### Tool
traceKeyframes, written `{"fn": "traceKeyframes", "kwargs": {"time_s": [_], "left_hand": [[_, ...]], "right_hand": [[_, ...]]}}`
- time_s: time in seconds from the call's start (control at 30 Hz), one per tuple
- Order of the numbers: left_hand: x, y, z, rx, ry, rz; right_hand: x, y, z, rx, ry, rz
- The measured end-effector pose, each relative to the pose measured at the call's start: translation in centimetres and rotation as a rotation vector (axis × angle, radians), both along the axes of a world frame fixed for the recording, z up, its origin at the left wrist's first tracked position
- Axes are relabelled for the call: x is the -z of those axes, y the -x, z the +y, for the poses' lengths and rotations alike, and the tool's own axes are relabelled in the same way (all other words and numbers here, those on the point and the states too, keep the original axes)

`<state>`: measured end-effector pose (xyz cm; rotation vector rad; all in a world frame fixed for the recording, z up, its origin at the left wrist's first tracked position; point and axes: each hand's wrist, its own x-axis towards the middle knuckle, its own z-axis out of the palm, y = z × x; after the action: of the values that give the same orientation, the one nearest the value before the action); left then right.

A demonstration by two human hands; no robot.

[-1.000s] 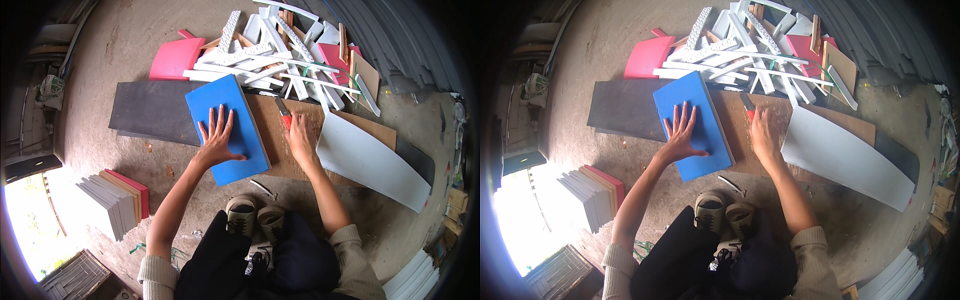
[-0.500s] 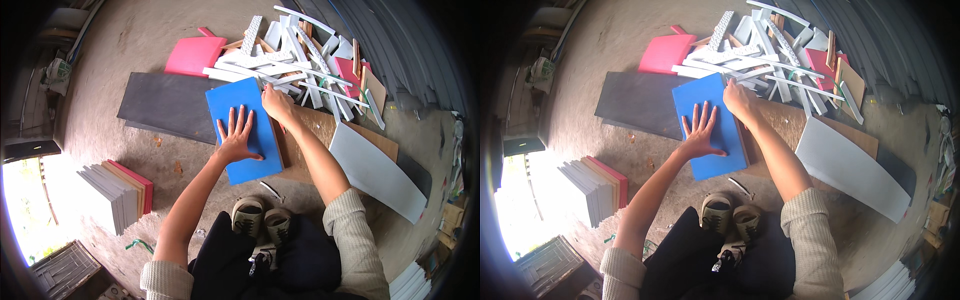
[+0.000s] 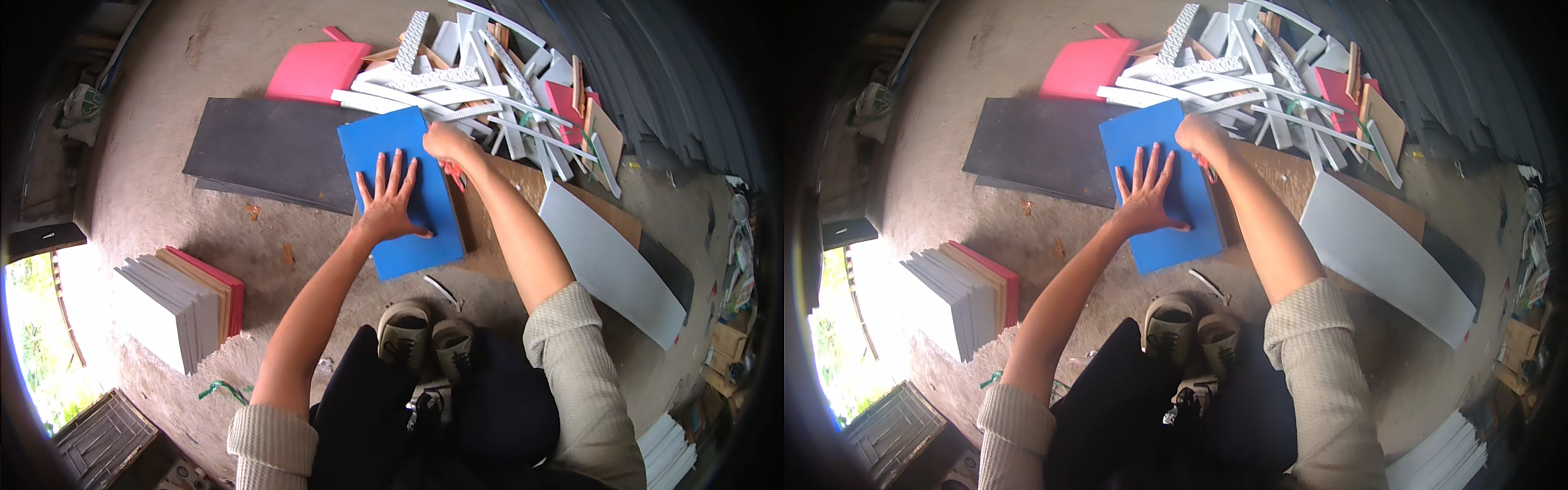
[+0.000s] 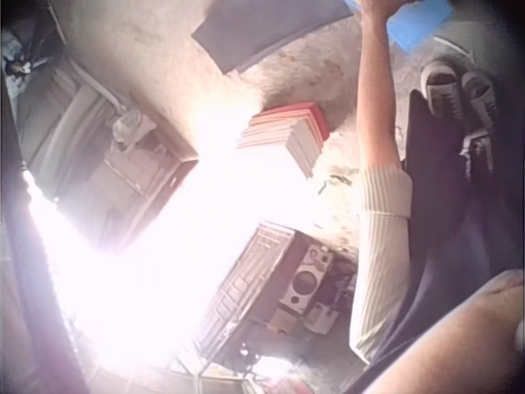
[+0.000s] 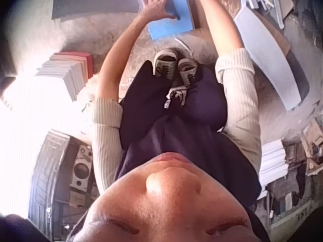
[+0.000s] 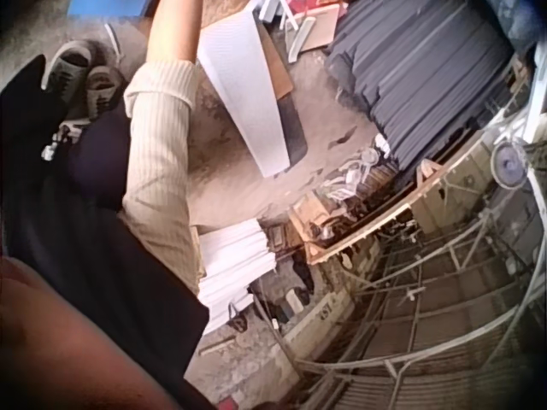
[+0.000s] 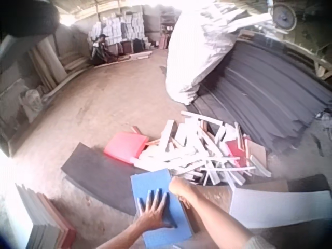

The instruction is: The person sits on the floor and uses a utility knife to cut white foam sheets to size, using a blue foam sheet as a template. They repeatedly align the template, score the white sheet, and break off the cut piece, stacking the finished pieces.

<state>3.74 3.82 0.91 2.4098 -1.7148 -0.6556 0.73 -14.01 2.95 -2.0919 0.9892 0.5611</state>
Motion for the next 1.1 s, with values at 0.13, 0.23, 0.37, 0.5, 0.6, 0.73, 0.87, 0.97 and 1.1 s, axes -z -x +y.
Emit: {"fn": "traceKeyframes", "kwargs": {"time_s": [0.13,0.23,0.37,0.5,0.6,0.73,0.87,0.97,1.1], "left_hand": [[1.0,-0.4,0.6,-0.014,0.056,-0.029],[1.0,-0.7,0.8,-0.017,0.034,-0.025],[1.1,-0.4,0.4,-0.016,-0.011,-0.062],[1.0,-0.2,0.4,-0.015,-0.034,-0.078],[0.9,-0.4,0.6,-0.021,-0.052,-0.093],[0.2,0.1,0.0,-0.02,-0.111,-0.076],[0.6,-0.2,0.1,-0.024,-0.104,-0.073],[0.4,-1.0,1.2,-0.037,-0.034,-0.054],[0.3,-0.6,0.8,-0.031,-0.023,-0.033]], "right_hand": [[1.4,8.3,6.2,0.021,0.262,-0.201],[-0.7,14.2,10.8,0.066,0.123,-0.046],[-0.2,20.5,15.6,0.088,0.215,-0.182],[-0.1,22.3,17.2,0.121,0.176,-0.098],[0.0,22.5,17.6,0.133,0.179,-0.138],[0.7,23.6,17.8,0.149,0.236,-0.24],[0.0,22.9,15.0,0.07,0.163,-0.185],[-4.3,19.4,12.3,0.104,0.196,-0.241],[-3.9,10.2,5.6,0.123,0.281,-0.291]]}}
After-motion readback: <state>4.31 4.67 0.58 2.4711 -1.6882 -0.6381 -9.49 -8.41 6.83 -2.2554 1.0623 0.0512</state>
